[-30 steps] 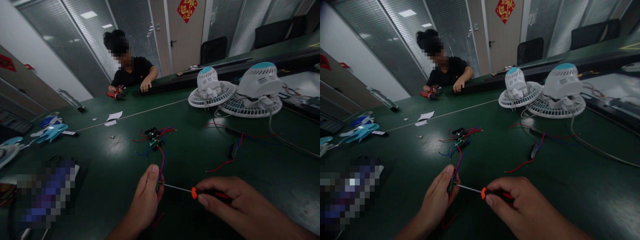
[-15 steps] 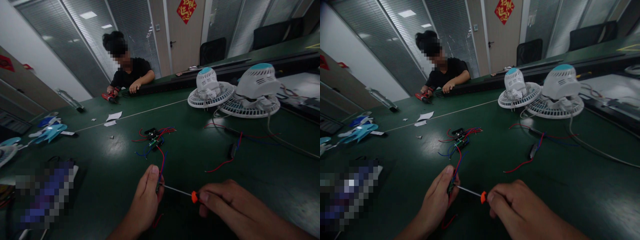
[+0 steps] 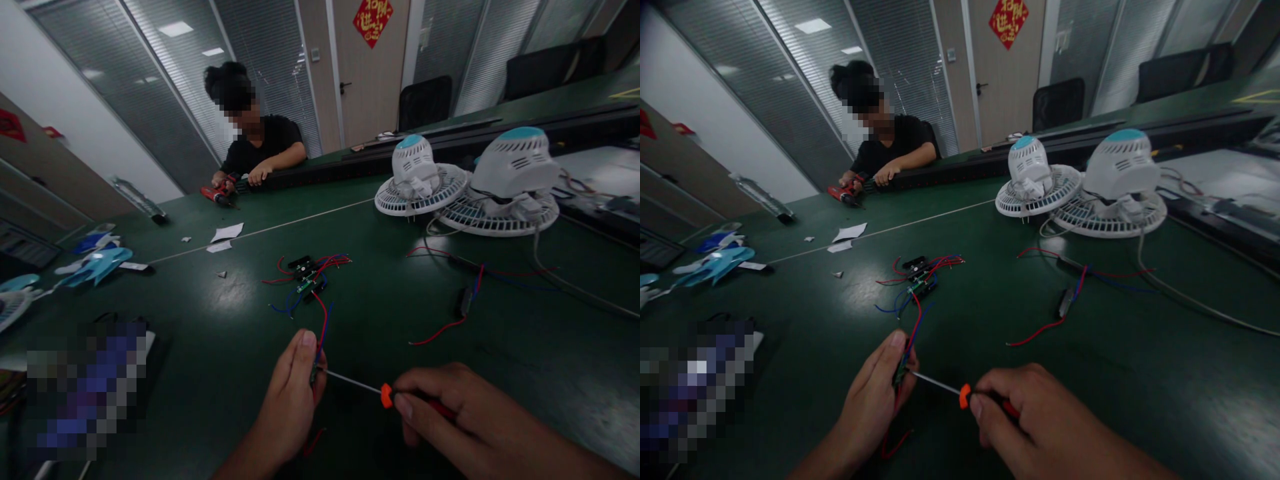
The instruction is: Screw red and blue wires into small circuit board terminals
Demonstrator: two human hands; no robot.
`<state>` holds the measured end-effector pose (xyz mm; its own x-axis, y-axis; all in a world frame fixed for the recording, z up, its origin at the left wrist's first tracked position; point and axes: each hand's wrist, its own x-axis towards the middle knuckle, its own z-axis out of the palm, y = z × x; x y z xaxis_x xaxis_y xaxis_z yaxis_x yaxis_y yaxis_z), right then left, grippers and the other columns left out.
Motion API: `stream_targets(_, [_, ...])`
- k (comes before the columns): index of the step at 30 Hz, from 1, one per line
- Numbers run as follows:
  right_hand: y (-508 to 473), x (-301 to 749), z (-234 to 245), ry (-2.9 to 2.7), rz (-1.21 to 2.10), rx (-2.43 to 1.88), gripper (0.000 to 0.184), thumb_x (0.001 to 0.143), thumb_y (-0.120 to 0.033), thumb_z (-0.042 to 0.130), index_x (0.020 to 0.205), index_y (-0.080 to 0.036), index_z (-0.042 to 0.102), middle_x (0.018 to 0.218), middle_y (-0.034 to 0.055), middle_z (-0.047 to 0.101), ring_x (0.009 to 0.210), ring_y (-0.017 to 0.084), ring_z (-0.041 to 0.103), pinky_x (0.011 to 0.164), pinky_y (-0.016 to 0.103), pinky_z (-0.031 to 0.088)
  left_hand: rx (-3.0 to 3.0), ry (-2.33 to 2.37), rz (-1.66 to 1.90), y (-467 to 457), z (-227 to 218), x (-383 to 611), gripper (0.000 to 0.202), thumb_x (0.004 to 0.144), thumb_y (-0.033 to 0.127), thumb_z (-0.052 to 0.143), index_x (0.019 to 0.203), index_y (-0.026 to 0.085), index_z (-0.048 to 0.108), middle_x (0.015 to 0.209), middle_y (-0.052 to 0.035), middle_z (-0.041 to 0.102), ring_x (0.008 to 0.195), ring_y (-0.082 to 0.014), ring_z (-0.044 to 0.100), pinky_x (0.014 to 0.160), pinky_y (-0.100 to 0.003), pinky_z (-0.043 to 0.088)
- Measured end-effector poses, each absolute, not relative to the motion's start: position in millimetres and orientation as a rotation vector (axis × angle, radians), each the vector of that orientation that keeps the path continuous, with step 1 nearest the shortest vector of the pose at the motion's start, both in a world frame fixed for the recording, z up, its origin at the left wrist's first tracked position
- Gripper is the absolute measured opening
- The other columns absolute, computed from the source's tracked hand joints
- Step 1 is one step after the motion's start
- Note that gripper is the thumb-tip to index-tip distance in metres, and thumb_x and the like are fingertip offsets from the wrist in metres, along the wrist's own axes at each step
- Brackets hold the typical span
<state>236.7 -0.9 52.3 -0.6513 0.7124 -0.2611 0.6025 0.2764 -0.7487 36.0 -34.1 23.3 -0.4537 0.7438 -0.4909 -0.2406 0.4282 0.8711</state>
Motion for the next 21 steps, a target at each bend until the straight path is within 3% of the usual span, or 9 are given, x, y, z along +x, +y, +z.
stream_targets(21, [0.4,235.2,50.5,-2.364,1.378,-1.275,0.029,0.089,-0.032,0.043,0.084,-0.024,0.070,0.074,0.0045,0.073,0.065,0.020,0.067,0.057,0.029,0.048,0.393,1.652,1.264,-32.7,24.3,36.8,0.056,0.053,0.067,0.074,0.079,0.018,0.065,0.071,0.0004,0.062,0.064,-0.0122,0.060,0.052,-0.017,0.049])
